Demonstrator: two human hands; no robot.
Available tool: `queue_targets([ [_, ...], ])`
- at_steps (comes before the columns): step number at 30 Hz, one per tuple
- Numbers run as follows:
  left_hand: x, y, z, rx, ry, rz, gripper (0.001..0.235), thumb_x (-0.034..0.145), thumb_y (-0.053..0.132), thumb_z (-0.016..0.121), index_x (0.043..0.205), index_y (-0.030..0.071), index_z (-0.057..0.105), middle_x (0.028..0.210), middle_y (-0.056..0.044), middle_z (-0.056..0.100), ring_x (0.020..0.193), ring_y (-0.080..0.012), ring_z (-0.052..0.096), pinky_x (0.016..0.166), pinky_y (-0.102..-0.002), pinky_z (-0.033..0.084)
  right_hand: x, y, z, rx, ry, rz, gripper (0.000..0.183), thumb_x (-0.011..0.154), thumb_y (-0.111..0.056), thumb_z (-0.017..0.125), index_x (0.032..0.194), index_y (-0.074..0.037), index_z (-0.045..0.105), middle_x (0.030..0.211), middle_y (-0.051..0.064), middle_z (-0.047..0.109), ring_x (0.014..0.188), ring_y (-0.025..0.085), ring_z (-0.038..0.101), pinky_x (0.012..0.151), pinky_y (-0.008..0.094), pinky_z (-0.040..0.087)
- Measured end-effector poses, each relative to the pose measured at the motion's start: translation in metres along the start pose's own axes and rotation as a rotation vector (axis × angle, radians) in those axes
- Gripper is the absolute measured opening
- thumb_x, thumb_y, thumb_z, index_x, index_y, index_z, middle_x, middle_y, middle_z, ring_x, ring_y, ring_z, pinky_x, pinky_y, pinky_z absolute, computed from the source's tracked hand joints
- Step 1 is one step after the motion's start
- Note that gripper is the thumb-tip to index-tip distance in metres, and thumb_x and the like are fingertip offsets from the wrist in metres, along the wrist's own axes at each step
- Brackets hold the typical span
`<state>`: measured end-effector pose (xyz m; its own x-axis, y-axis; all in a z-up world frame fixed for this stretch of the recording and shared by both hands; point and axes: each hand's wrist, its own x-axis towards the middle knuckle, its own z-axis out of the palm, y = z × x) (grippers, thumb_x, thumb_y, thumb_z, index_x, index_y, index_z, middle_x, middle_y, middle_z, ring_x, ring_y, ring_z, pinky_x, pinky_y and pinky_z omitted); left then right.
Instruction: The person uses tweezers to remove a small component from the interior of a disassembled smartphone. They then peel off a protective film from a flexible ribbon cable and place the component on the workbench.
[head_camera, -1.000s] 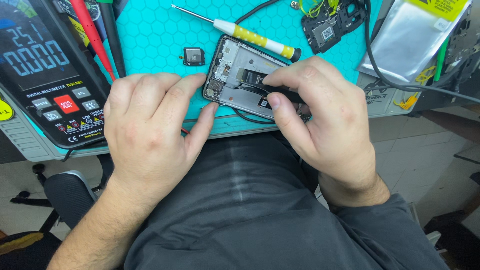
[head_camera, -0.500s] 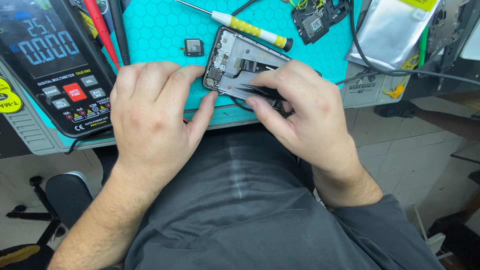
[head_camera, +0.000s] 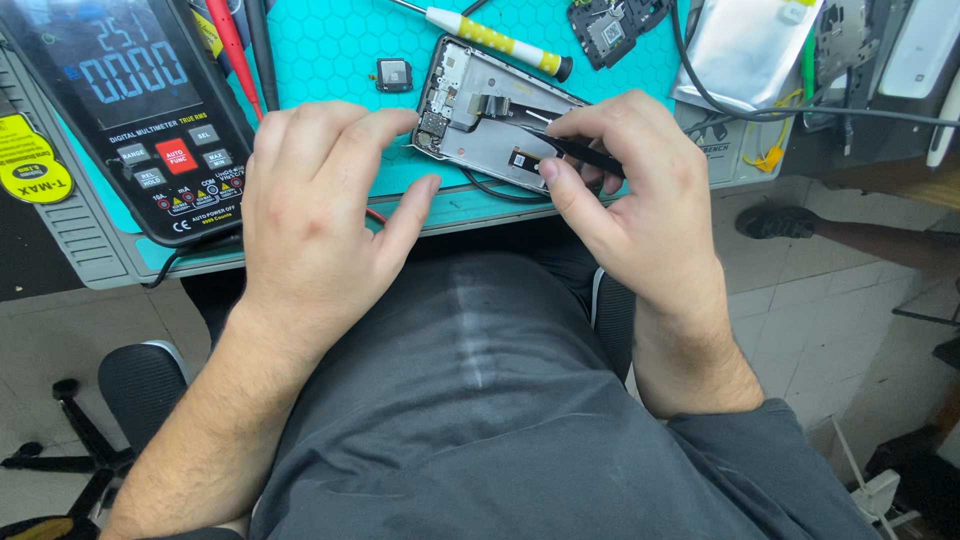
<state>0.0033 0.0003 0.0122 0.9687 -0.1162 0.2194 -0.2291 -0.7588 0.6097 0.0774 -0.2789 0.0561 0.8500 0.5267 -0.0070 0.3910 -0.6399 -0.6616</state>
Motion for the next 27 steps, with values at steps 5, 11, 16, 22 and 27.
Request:
queue_targets([
  [5,0.003,0.008,-0.015,-0.115,-0.022,0.036,0.038,0.112,0.016,0.096,0.141,0.001,0.077,0.126,-0.019,0.069,0.115,-0.0409,0.065,0.105,-0.052,0.052,-0.003,0.001,-0.001,-0.01,0.013,-0.025,0.014,0.118,-0.006,0.072,0.128,0.002,0.077,0.115,0.013,0.072,0.098,0.026,0.063,0.081,0.036,0.054],
  [11,0.023,0.015,-0.01,-0.092,-0.017,0.108,0.034,0.112,0.016,0.093,0.139,0.002,0.078,0.127,-0.019,0.071,0.117,-0.0425,0.065,0.104,-0.052,0.052,-0.001,0.003,-0.004,-0.022,0.036,-0.095,0.022,0.123,-0.011,0.067,0.133,0.006,0.077,0.116,0.017,0.072,0.101,0.032,0.065,0.088,0.042,0.053],
  [16,0.048,0.012,0.016,-0.033,-0.032,0.18,0.039,0.107,0.018,0.094,0.138,0.005,0.075,0.12,-0.014,0.066,0.102,-0.0405,0.057,0.092,-0.052,0.049,-0.003,0.006,-0.005,-0.026,0.048,-0.098,0.02,0.123,-0.009,0.067,0.132,0.006,0.077,0.111,0.016,0.072,0.099,0.031,0.065,0.087,0.042,0.053],
  [22,0.056,0.007,0.03,0.035,-0.05,0.176,0.02,0.11,0.025,0.09,0.126,0.019,0.08,0.114,-0.005,0.064,0.101,-0.0368,0.055,0.084,-0.053,0.05,-0.008,0.016,0.0,0.002,0.053,-0.059,0.021,0.122,-0.011,0.067,0.132,0.005,0.077,0.115,0.015,0.075,0.1,0.03,0.067,0.087,0.041,0.053],
  [27,0.054,0.002,0.031,-0.121,0.077,0.243,0.015,0.111,0.001,0.085,0.123,0.002,0.076,0.116,-0.014,0.071,0.104,-0.0406,0.058,0.097,-0.051,0.05,-0.008,0.021,0.005,0.01,0.043,-0.067,0.023,0.123,-0.013,0.066,0.133,0.005,0.076,0.118,0.016,0.075,0.104,0.031,0.068,0.081,0.04,0.055],
])
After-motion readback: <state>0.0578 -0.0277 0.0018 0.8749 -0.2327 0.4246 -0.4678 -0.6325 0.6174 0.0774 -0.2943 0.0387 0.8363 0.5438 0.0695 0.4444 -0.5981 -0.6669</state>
